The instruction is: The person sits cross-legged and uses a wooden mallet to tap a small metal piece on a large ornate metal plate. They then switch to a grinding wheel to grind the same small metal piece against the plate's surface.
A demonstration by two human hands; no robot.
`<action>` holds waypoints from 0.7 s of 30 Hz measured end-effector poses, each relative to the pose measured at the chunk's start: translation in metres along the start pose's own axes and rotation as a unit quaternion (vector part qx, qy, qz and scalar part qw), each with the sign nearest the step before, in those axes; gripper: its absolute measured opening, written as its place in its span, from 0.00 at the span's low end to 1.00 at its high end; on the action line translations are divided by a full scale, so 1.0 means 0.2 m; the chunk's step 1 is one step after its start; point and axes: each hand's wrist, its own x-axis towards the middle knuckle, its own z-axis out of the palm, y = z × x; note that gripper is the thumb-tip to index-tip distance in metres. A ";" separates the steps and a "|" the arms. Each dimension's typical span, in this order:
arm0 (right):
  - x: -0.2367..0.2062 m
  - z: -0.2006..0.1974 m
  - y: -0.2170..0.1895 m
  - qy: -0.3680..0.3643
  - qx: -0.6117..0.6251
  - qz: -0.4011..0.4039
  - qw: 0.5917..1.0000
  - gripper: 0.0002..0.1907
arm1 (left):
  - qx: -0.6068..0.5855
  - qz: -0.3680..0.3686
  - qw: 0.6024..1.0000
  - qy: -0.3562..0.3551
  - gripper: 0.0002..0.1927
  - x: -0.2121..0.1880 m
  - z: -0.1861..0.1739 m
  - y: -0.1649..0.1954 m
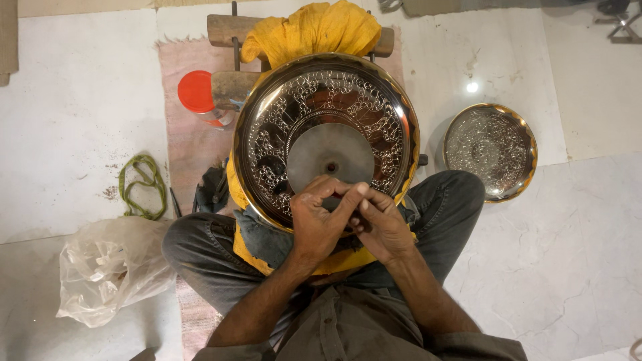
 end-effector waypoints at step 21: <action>-0.01 0.03 -0.03 0.023 -0.010 -0.015 1.000 0.08 | -0.054 0.006 0.992 -0.112 0.12 0.01 -0.11 -0.08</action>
